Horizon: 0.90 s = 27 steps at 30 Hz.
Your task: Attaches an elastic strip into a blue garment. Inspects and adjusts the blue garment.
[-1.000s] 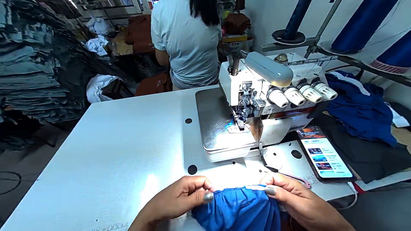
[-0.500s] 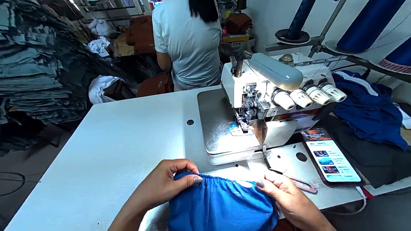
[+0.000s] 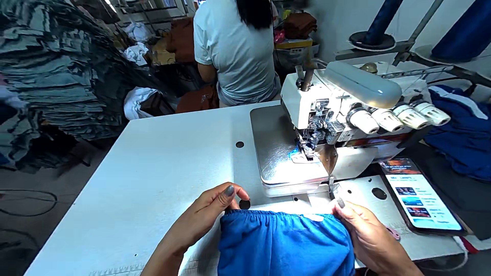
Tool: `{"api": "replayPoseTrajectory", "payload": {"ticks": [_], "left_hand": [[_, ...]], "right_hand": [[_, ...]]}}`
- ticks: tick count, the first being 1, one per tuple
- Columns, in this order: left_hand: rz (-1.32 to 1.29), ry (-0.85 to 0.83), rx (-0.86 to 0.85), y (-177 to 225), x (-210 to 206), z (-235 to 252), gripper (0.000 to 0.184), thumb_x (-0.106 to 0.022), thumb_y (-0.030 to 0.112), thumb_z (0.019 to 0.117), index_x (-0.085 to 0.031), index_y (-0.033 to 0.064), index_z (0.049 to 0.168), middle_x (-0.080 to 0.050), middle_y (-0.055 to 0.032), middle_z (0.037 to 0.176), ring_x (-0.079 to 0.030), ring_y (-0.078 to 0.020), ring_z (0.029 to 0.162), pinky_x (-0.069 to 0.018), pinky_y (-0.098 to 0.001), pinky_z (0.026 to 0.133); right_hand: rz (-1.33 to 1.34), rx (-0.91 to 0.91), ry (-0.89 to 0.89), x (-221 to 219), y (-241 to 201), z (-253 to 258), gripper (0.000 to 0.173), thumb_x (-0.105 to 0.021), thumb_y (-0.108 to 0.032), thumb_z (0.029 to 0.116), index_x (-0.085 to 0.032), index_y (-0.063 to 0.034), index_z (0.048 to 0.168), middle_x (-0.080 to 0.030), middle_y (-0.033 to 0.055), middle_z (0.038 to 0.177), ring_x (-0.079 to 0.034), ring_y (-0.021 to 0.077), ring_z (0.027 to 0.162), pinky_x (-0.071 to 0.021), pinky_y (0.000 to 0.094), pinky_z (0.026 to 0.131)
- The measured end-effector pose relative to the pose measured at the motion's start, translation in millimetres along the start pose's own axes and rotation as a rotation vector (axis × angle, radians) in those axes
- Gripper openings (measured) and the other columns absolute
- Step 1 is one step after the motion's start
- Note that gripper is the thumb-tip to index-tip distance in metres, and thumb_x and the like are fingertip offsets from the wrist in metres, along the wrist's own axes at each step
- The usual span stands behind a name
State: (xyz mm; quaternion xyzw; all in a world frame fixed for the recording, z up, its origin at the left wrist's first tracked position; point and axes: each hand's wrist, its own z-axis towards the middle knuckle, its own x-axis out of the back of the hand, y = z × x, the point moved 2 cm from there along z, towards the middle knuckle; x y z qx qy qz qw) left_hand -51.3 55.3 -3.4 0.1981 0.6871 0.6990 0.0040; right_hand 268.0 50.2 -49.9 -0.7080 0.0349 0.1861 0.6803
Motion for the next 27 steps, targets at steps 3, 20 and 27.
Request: {"api": "replayPoseTrajectory", "payload": {"ticks": [3,20,27], "left_hand": [[-0.002,0.018,-0.004,2.4,3.2,-3.5,0.055,-0.037,0.062,0.1043,-0.073,0.0208,0.106,-0.07,0.0066,0.075,-0.066,-0.002,0.074,-0.0532,-0.0199,0.077],[-0.1,-0.221,-0.051,43.2,-33.0,2.9,0.075,-0.027,0.074,0.0994,-0.069,0.0129,0.114,-0.066,0.0104,0.078,-0.061,0.0031,0.077,-0.051,-0.0187,0.079],[-0.118,-0.331,-0.022,44.4,-47.5,8.4,0.078,-0.026,0.077,0.0973,-0.067,0.0156,0.12,-0.065,0.011,0.079,-0.061,0.0043,0.077,-0.05,-0.0178,0.078]], "right_hand": [[-0.008,-0.007,0.022,2.4,0.6,-1.4,0.03,-0.052,-0.031,0.1048,-0.072,-0.0189,0.086,-0.07,-0.0073,0.078,-0.066,-0.0013,0.074,-0.0555,0.0166,0.07],[-0.589,0.194,-0.262,-4.1,-15.7,-3.1,0.039,-0.073,-0.049,0.0886,-0.074,-0.0169,0.112,-0.073,-0.0127,0.1,-0.065,-0.0066,0.092,-0.0554,0.0163,0.082],[-0.355,0.187,-0.133,26.4,-19.9,-8.0,0.01,-0.069,-0.028,0.094,-0.073,-0.024,0.085,-0.069,-0.0124,0.084,-0.064,-0.0043,0.079,-0.0538,0.015,0.073]]}}
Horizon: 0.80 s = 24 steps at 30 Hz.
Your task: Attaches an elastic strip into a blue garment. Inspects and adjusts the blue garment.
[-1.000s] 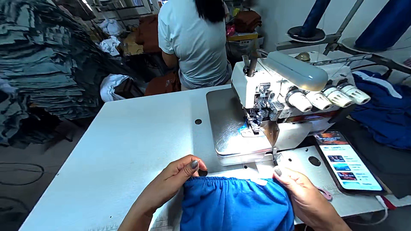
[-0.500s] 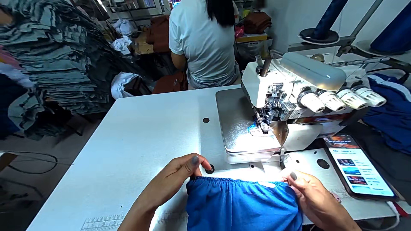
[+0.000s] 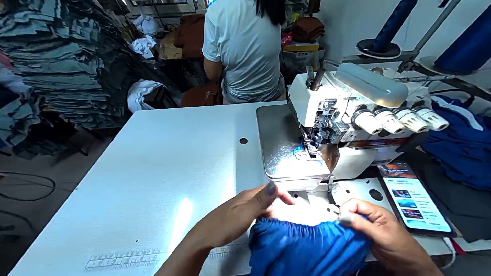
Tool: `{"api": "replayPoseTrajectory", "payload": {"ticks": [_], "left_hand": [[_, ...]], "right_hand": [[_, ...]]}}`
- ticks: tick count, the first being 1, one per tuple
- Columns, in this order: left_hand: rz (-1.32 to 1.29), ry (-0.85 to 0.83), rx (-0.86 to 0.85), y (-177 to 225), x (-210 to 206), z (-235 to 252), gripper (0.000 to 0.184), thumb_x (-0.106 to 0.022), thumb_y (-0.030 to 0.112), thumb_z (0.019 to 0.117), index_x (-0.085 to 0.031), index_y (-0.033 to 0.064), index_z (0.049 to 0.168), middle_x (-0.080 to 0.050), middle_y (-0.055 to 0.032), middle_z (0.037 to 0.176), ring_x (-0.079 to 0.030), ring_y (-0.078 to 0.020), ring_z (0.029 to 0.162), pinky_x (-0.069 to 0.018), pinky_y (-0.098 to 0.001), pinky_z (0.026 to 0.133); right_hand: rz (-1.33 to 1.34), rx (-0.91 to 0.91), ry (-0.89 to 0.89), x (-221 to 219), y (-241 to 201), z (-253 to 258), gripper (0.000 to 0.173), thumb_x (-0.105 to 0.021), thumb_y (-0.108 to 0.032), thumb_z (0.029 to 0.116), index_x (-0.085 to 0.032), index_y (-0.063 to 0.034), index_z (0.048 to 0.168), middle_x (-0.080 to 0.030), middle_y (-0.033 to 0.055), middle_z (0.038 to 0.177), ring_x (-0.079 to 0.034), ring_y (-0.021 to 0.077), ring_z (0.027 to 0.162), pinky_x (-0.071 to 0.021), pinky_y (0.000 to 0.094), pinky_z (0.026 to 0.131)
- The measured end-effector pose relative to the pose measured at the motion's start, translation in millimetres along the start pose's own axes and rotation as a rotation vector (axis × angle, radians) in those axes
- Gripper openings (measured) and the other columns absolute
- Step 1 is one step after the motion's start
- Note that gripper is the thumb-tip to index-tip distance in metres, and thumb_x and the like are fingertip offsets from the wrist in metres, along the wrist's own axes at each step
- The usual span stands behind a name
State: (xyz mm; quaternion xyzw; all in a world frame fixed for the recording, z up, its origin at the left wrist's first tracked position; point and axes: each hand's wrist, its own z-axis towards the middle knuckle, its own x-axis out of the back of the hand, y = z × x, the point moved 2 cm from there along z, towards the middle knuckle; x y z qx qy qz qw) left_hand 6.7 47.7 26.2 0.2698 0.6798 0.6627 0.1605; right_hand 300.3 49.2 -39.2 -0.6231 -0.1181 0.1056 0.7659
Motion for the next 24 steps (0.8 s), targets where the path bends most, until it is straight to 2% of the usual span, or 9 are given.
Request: {"api": "replayPoseTrajectory", "payload": {"ticks": [3,5,6,7,9,11,16,19,24], "left_hand": [[-0.065,-0.003,0.023,-6.3,-6.7,5.7,0.072,-0.029,0.075,0.0988,-0.066,0.0167,0.12,-0.065,0.0124,0.08,-0.06,0.0046,0.077,-0.0502,-0.018,0.077],[-0.019,-0.033,-0.045,4.2,-22.6,12.8,0.056,-0.034,0.058,0.106,-0.066,0.014,0.12,-0.063,0.0132,0.084,-0.057,0.007,0.077,-0.0487,-0.0163,0.075],[0.018,-0.057,-0.089,11.9,-31.4,16.9,0.046,-0.039,0.046,0.1082,-0.067,0.0109,0.12,-0.064,0.0105,0.089,-0.057,0.0064,0.079,-0.0484,-0.0163,0.075],[0.063,-0.085,-0.128,18.7,-38.8,20.8,0.041,-0.043,0.04,0.1086,-0.067,0.0082,0.119,-0.064,0.0072,0.091,-0.056,0.0053,0.08,-0.0477,-0.0167,0.074],[0.105,-0.119,-0.162,26.1,-46.2,25.1,0.042,-0.044,0.042,0.1081,-0.067,0.0076,0.118,-0.061,0.0068,0.083,-0.053,0.0052,0.073,-0.0451,-0.0159,0.068],[0.073,-0.15,-0.167,20.8,-42.1,24.6,0.053,-0.041,0.056,0.1052,-0.065,0.0097,0.116,-0.056,0.0116,0.077,-0.051,0.0081,0.07,-0.0437,-0.0135,0.066],[-0.123,-0.191,-0.032,-33.1,-30.0,7.5,0.078,-0.029,0.084,0.092,-0.069,0.017,0.096,-0.061,0.0166,0.083,-0.056,0.0104,0.079,-0.0459,-0.0124,0.071],[-0.224,-0.158,0.029,-53.2,-17.0,-7.7,0.088,-0.025,0.093,0.0816,-0.071,0.02,0.099,-0.07,0.0113,0.087,-0.064,0.0041,0.085,-0.0517,-0.0161,0.076],[-0.217,-0.098,0.024,-56.0,2.4,-25.1,0.085,-0.028,0.092,0.081,-0.071,0.0211,0.102,-0.07,0.0086,0.084,-0.066,0.0016,0.081,-0.0521,-0.0162,0.075]], "right_hand": [[-0.271,0.053,0.133,4.0,-5.2,-5.9,0.019,-0.071,-0.041,0.0917,-0.073,-0.0218,0.095,-0.07,-0.0118,0.092,-0.065,-0.0044,0.086,-0.0551,0.0153,0.077],[-0.492,0.172,0.086,-13.7,-21.6,-9.8,0.056,-0.063,-0.068,0.0892,-0.074,-0.0192,0.113,-0.067,-0.0042,0.111,-0.059,0.0046,0.11,-0.0506,0.0278,0.095],[-0.506,0.215,0.023,-25.5,-30.9,-11.6,0.066,-0.058,-0.073,0.0893,-0.073,-0.0156,0.119,-0.069,0.0008,0.117,-0.059,0.0092,0.117,-0.0483,0.0358,0.101],[-0.477,0.226,-0.07,-36.8,-39.2,-13.1,0.067,-0.058,-0.071,0.0902,-0.071,-0.0139,0.122,-0.071,-0.0007,0.119,-0.06,0.0042,0.118,-0.0492,0.0331,0.103],[-0.241,0.158,-0.235,-52.2,-46.6,-17.0,0.039,-0.071,-0.044,0.0941,-0.072,-0.0068,0.108,-0.074,-0.0031,0.103,-0.065,-0.0055,0.101,-0.0548,0.0194,0.09],[0.018,0.018,-0.309,-48.6,-47.5,-21.8,0.016,-0.068,-0.026,0.0973,-0.07,-0.0103,0.097,-0.07,-0.0084,0.088,-0.064,-0.0067,0.083,-0.0548,0.0151,0.074],[0.237,0.019,-0.236,-8.0,-33.1,-34.6,0.014,-0.064,-0.037,0.0992,-0.074,-0.0276,0.102,-0.071,-0.0163,0.094,-0.065,-0.0083,0.087,-0.0529,0.0119,0.076],[0.294,0.034,-0.164,9.0,-20.9,-38.9,0.015,-0.063,-0.035,0.0994,-0.075,-0.0243,0.102,-0.072,-0.0126,0.093,-0.066,-0.005,0.086,-0.0539,0.0146,0.076],[0.348,-0.003,-0.134,8.8,-10.2,-39.4,0.016,-0.063,-0.034,0.0991,-0.075,-0.0231,0.099,-0.072,-0.0117,0.091,-0.066,-0.0048,0.083,-0.054,0.0143,0.074]]}}
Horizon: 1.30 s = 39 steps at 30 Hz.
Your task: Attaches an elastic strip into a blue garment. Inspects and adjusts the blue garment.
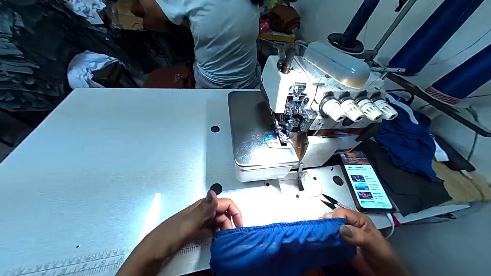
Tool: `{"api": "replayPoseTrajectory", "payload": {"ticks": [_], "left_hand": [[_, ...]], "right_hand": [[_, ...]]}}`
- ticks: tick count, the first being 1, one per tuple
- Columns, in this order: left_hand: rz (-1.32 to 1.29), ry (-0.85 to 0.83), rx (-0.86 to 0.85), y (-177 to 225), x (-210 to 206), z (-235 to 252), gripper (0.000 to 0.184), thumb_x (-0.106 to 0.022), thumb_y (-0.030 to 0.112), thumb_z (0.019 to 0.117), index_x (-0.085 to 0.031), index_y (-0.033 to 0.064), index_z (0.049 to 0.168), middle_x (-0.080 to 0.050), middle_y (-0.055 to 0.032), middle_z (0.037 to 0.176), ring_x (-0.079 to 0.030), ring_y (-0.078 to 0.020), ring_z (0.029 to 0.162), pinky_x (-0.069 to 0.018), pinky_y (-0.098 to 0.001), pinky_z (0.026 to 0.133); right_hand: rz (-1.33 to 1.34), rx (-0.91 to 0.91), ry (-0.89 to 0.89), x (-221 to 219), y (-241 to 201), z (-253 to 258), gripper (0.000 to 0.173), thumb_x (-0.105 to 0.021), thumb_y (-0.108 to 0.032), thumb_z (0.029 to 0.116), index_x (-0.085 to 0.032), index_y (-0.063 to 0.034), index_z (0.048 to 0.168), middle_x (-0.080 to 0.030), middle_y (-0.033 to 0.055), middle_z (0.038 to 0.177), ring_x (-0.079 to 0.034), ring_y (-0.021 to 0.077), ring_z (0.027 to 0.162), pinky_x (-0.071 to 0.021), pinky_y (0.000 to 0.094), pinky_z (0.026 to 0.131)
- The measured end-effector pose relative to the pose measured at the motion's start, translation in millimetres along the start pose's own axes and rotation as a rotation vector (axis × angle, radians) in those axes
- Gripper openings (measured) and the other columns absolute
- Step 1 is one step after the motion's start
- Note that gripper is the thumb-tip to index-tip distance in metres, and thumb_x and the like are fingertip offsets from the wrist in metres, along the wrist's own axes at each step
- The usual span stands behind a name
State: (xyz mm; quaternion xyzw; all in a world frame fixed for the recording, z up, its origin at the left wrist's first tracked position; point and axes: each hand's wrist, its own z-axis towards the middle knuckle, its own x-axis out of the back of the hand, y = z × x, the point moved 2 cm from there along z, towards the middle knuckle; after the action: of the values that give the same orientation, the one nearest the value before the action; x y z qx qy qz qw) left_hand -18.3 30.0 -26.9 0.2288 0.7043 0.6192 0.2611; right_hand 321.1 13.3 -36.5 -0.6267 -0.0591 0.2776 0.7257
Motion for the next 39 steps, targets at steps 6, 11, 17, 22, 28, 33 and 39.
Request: {"api": "replayPoseTrajectory", "payload": {"ticks": [6,11,17,22,28,33,39], "left_hand": [[0.655,0.363,-0.197,30.4,-13.6,8.8,0.048,-0.054,0.065,0.0961,-0.073,0.0213,0.106,-0.071,0.0126,0.091,-0.066,0.003,0.087,-0.0564,-0.0234,0.079],[0.597,0.042,-0.326,70.8,-52.7,21.7,0.037,-0.076,0.035,0.0904,-0.068,0.004,0.109,-0.068,0.0006,0.081,-0.061,0.002,0.071,-0.0522,-0.0153,0.064],[0.742,0.082,-0.399,121.1,31.7,-2.5,0.005,-0.07,0.025,0.0887,-0.074,0.0234,0.092,-0.065,0.0131,0.088,-0.062,0.0041,0.083,-0.0534,-0.0111,0.07],[0.508,-0.016,-0.06,81.2,32.8,-0.8,0.034,-0.081,0.041,0.084,-0.07,0.0222,0.11,-0.072,0.0121,0.098,-0.067,0.0022,0.091,-0.0568,-0.0183,0.081],[0.56,0.053,-0.132,66.9,28.3,-1.9,0.017,-0.075,0.04,0.0893,-0.077,0.0224,0.089,-0.07,0.0166,0.081,-0.062,0.0106,0.075,-0.0506,-0.0086,0.066],[0.704,0.213,-0.208,73.0,33.0,-4.2,0.013,-0.078,0.037,0.0827,-0.077,0.0237,0.081,-0.062,0.0167,0.073,-0.057,0.0103,0.071,-0.0448,-0.0065,0.061],[0.707,-0.138,-0.388,115.2,37.8,-19.2,0.026,-0.073,0.046,0.0912,-0.072,0.0209,0.084,-0.063,0.0164,0.072,-0.057,0.0117,0.069,-0.0455,-0.0059,0.059]], "right_hand": [[-0.312,-0.075,-0.006,-50.5,-13.2,22.9,0.014,-0.063,-0.027,0.1005,-0.069,-0.0176,0.091,-0.067,-0.0135,0.08,-0.061,-0.0084,0.074,-0.052,0.0128,0.068],[-0.534,0.032,-0.151,-95.4,-41.0,50.4,0.027,-0.054,-0.026,0.106,-0.063,-0.0023,0.095,-0.059,-0.0013,0.074,-0.055,-0.0032,0.066,-0.0453,0.0133,0.06],[-0.363,-0.146,-0.41,-65.1,-25.9,42.3,0.025,-0.063,-0.025,0.0998,-0.074,-0.0017,0.099,-0.069,-0.003,0.087,-0.06,-0.0065,0.079,-0.0499,0.0148,0.072],[-0.144,-0.212,-0.151,-60.9,-3.5,38.9,0.012,-0.066,-0.025,0.0991,-0.074,-0.0164,0.096,-0.072,-0.0152,0.085,-0.066,-0.0077,0.079,-0.0552,0.0151,0.074],[-0.136,-0.14,-0.182,-53.3,4.5,39.7,0.02,-0.063,-0.035,0.1009,-0.07,-0.0164,0.1,-0.068,-0.0157,0.086,-0.062,-0.0095,0.079,-0.0521,0.0131,0.072],[-0.047,-0.176,-0.108,-47.9,9.5,42.0,0.033,-0.052,-0.048,0.1041,-0.072,-0.0233,0.096,-0.068,-0.0177,0.086,-0.061,-0.0087,0.083,-0.0507,0.0148,0.076],[-0.255,0.053,-0.391,-72.2,-43.7,36.5,0.028,-0.064,-0.026,0.1011,-0.067,0.0006,0.108,-0.071,0.0016,0.095,-0.065,-0.0013,0.09,-0.0541,0.018,0.082]]}}
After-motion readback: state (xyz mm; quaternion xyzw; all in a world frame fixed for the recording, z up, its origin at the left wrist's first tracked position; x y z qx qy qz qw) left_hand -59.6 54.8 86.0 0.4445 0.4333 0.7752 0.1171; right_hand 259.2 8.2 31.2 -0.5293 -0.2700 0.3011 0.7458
